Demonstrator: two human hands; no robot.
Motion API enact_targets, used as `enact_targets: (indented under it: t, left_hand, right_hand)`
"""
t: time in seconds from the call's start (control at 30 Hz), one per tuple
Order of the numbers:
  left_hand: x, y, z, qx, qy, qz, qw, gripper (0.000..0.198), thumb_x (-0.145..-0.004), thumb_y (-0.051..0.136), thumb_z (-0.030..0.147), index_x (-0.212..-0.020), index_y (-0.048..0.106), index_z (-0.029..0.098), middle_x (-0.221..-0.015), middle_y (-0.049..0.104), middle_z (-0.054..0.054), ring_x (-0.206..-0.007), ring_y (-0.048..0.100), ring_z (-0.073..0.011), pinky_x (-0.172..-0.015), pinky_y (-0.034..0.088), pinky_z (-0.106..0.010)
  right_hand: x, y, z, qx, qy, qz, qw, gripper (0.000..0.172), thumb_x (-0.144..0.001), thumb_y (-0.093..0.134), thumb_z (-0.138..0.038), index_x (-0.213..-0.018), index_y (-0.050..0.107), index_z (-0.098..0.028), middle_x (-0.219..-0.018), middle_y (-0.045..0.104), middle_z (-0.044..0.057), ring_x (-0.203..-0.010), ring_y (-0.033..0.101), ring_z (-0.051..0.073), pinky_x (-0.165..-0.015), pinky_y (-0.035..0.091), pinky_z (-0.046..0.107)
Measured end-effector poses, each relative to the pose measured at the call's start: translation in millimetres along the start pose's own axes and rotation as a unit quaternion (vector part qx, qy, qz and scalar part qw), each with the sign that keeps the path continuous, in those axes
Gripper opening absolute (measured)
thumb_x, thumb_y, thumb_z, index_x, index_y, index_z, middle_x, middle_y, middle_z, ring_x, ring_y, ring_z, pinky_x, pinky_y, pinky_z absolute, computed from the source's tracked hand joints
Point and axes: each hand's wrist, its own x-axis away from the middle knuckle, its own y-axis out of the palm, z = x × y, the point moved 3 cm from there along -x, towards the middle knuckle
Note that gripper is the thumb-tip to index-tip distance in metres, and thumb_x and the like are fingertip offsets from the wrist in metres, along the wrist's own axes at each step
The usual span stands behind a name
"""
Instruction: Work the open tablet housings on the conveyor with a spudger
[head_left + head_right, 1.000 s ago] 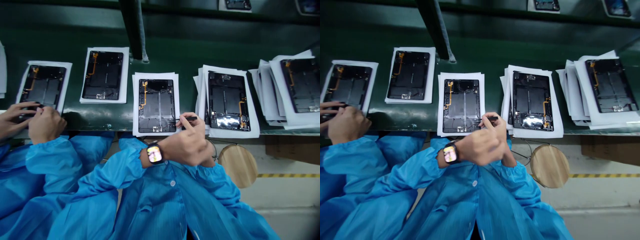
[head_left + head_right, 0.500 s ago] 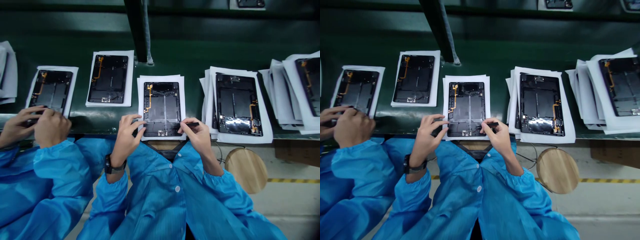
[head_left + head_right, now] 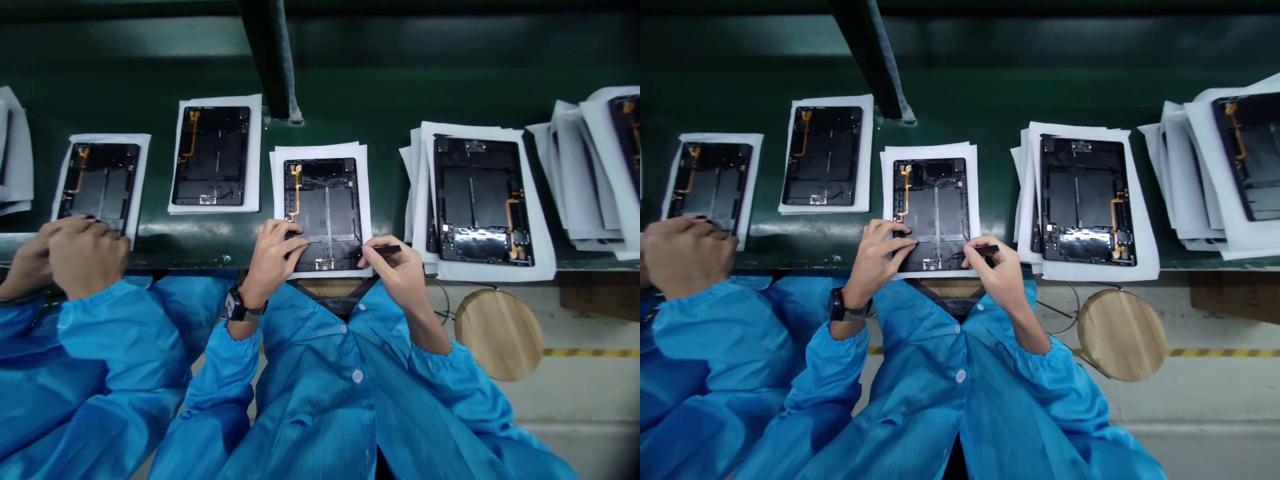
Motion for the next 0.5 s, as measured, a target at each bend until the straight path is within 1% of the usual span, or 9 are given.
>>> enact_targets:
  t: [0.07, 0.2, 0.27, 0.37, 0.43, 0.5]
  left_hand:
    - [0, -0.9, 1, 0.012, -0.001, 0.015, 1.0, 0.014, -0.102, 0.066, 0.024, -0.098, 0.08, 0.026, -0.114, 0.076, -0.007, -0.109, 0.06, -0.0272, -0.095, 0.049, -0.047]
    - [7, -9.9, 5, 0.038, -0.012, 0.022, 0.999, 0.012, -0.102, 0.066, 0.022, -0.101, 0.077, 0.025, -0.113, 0.076, -0.006, -0.11, 0.062, -0.0254, -0.1, 0.05, -0.047]
    - [14, -16.4, 7, 0.043, -0.025, 0.022, 0.998, 0.009, -0.102, 0.066, 0.021, -0.101, 0.075, 0.024, -0.115, 0.075, -0.006, -0.112, 0.062, -0.0252, -0.102, 0.05, -0.047]
    - [28, -23.8, 6, 0.046, -0.05, 0.025, 0.997, 0.007, -0.1, 0.068, 0.02, -0.099, 0.073, 0.024, -0.119, 0.074, -0.006, -0.116, 0.061, -0.0259, -0.104, 0.051, -0.048]
    - [37, -25.6, 4, 0.049, -0.067, 0.026, 0.996, 0.008, -0.099, 0.068, 0.019, -0.099, 0.074, 0.025, -0.122, 0.073, -0.006, -0.119, 0.061, -0.0265, -0.105, 0.051, -0.049]
    - [44, -25.3, 2, 0.053, -0.082, 0.029, 0.995, 0.008, -0.099, 0.069, 0.019, -0.099, 0.074, 0.025, -0.125, 0.073, -0.006, -0.122, 0.06, -0.0269, -0.106, 0.051, -0.049]
  right_hand:
    - [0, 0, 0, 0.002, 0.001, -0.006, 1.0, 0.018, -0.098, 0.075, -0.039, -0.092, 0.073, -0.022, -0.074, 0.075, 0.001, -0.072, 0.071, 0.019, -0.073, 0.056, 0.035]
    - [1, 3, -1, 0.01, -0.007, -0.022, 1.0, 0.014, -0.099, 0.073, -0.035, -0.091, 0.073, -0.023, -0.075, 0.074, 0.0, -0.072, 0.071, 0.019, -0.074, 0.055, 0.034]
    - [1, 5, -3, 0.028, -0.019, -0.032, 0.999, 0.013, -0.1, 0.072, -0.033, -0.091, 0.073, -0.023, -0.075, 0.075, 0.0, -0.073, 0.071, 0.019, -0.075, 0.054, 0.034]
    - [2, 10, -6, 0.066, -0.045, -0.043, 0.996, 0.012, -0.1, 0.071, -0.032, -0.09, 0.073, -0.024, -0.076, 0.076, 0.001, -0.077, 0.072, 0.021, -0.08, 0.054, 0.038]
    - [3, 14, -7, 0.083, -0.062, -0.046, 0.994, 0.011, -0.099, 0.071, -0.031, -0.091, 0.073, -0.026, -0.076, 0.077, 0.001, -0.08, 0.072, 0.023, -0.084, 0.053, 0.041]
    - [4, 19, -7, 0.089, -0.068, -0.052, 0.992, 0.009, -0.099, 0.071, -0.031, -0.092, 0.074, -0.026, -0.075, 0.077, 0.001, -0.083, 0.071, 0.024, -0.084, 0.052, 0.041]
